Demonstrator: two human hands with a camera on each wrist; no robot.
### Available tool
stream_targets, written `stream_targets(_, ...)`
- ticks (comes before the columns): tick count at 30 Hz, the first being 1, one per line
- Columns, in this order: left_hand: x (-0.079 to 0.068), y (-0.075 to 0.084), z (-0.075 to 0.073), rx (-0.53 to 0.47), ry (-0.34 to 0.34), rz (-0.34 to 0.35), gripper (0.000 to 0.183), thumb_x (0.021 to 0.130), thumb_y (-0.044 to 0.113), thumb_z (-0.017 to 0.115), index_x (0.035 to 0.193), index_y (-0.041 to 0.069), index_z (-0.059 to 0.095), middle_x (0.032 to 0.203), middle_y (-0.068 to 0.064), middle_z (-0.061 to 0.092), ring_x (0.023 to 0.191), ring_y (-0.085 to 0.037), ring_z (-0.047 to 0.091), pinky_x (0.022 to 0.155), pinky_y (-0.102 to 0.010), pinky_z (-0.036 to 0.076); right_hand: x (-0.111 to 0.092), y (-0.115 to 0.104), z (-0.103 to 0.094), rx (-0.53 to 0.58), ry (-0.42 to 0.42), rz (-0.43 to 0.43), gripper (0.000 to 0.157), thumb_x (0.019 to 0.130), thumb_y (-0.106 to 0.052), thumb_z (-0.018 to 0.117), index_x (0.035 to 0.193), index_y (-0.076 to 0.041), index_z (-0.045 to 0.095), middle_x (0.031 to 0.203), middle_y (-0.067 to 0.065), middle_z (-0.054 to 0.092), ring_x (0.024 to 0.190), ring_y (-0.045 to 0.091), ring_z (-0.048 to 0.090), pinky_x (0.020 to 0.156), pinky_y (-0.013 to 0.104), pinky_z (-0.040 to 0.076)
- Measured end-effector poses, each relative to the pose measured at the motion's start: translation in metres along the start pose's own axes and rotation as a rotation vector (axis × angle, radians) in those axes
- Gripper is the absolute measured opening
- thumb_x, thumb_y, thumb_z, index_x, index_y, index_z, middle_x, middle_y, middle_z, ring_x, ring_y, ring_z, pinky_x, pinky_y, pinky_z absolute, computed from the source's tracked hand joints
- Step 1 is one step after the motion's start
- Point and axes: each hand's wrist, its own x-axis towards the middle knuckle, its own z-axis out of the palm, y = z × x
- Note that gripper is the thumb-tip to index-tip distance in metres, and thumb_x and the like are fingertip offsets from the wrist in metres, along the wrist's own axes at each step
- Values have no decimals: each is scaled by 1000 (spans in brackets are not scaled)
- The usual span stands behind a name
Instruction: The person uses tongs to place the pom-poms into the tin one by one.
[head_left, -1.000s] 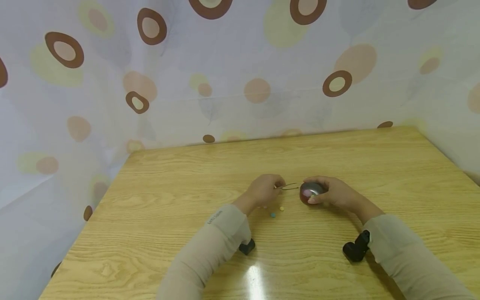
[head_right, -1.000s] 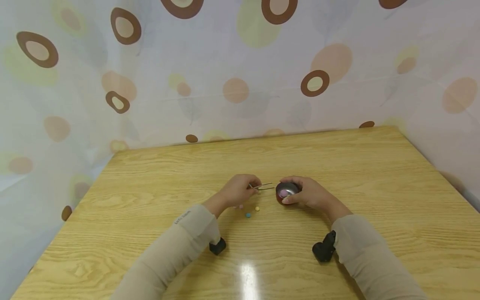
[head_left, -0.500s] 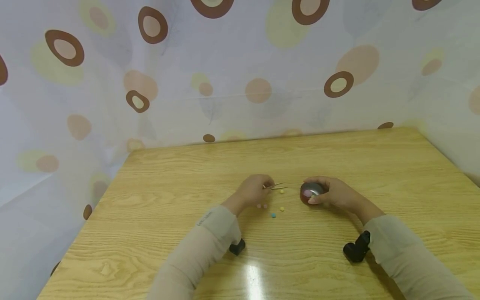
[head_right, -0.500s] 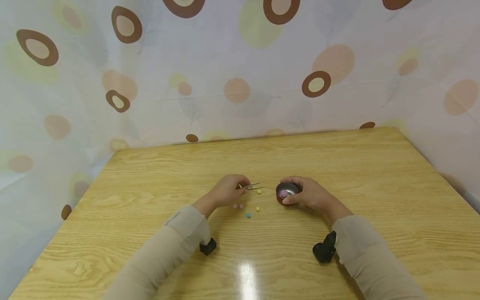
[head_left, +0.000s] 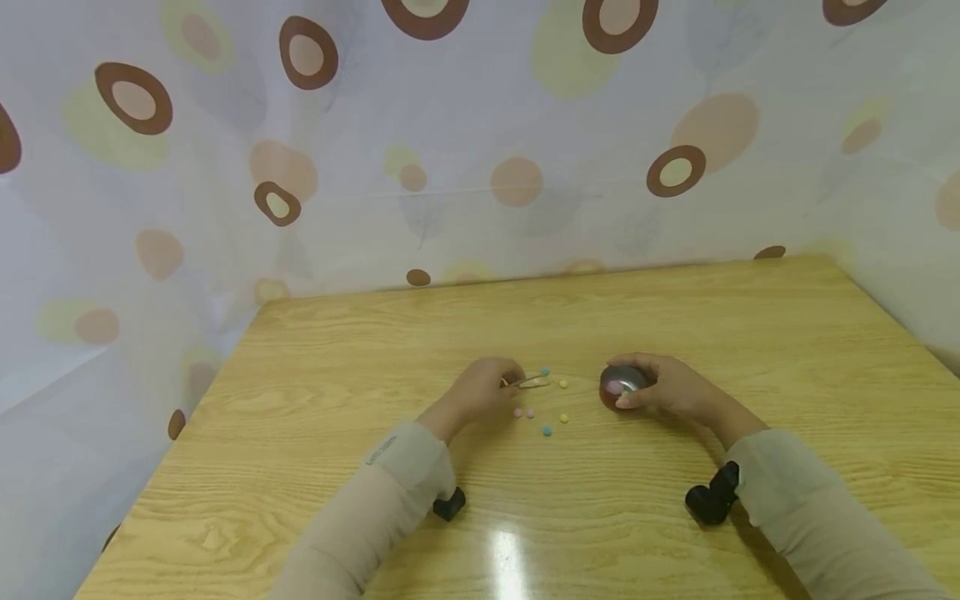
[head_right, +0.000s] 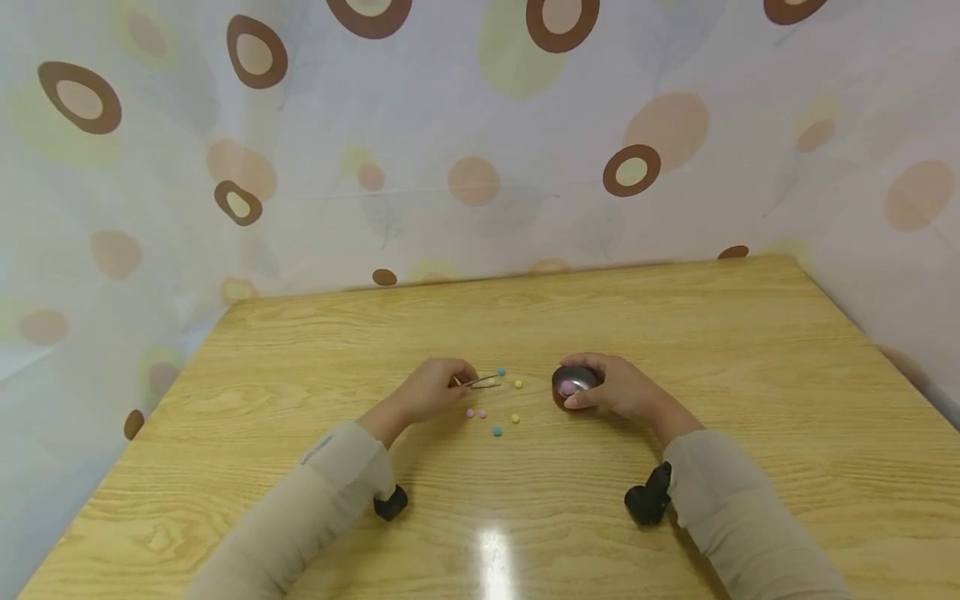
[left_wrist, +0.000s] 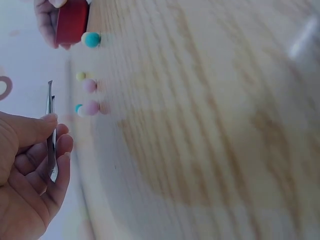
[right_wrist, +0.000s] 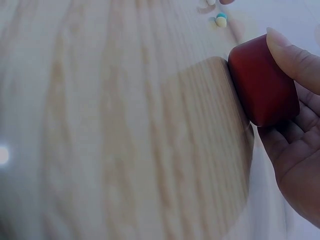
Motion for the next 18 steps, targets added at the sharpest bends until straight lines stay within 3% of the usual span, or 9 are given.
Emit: stream_targets(18,-25,-17,-8,-45,-29,-17,16,83,6,55,98,6,60,92,-4,59,88,-17,54,77,-30,44,1,3,1,22,-3,4,71,71,-30,70,128,-3,38,119,19,44,104,30,43,83,39,37)
